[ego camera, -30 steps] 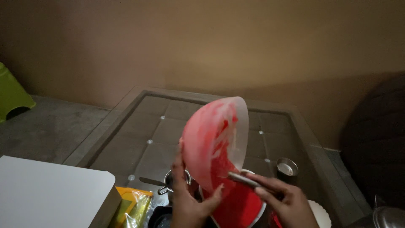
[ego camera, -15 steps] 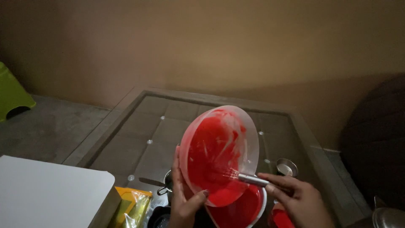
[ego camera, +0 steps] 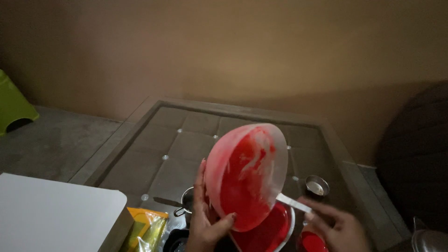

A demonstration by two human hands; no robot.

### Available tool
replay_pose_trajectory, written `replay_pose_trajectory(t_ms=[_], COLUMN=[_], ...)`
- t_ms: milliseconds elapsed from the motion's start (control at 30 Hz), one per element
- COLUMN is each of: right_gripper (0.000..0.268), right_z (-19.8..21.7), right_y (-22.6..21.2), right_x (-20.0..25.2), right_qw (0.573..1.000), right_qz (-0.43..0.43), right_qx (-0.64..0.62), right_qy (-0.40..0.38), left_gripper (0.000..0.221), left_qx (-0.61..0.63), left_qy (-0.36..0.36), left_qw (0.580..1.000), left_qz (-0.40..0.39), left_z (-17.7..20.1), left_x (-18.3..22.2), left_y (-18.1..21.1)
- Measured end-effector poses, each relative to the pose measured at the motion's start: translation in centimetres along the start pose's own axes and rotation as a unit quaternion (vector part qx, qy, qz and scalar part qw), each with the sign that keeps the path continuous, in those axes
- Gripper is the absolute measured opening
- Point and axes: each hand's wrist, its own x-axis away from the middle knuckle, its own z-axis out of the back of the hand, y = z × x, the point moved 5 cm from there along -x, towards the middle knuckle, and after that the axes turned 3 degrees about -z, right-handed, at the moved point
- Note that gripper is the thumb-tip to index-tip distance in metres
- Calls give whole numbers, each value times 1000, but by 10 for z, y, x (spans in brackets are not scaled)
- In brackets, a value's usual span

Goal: Pour cake batter from a mixing bowl into a heart-shaped baking tin.

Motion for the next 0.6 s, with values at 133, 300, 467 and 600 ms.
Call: replay_pose_trajectory(t_ms=[133,300,467,600], right_gripper=[39,33,29,33], right_z=[1,9,-12,-24], right_y=[1,-30,1,13], right_x=[1,27,12,9], right_qw=[993,993,995,970], right_qz=[66,13,-91,-144], right_qx=[11,79,5,-138], right_qy=[-93,92,-42,-139], left_gripper=[122,125,125,123], left_qx=[22,17,10,19], left_qy=[-22,-20,-11,-5], left_qw=[997,998,998,998], left_qz=[-71,-50,-59,-61], left_z=[1,-3,-5,-7], left_x=[2,-1,0,1], left_y=[-9,-7,-12,-10])
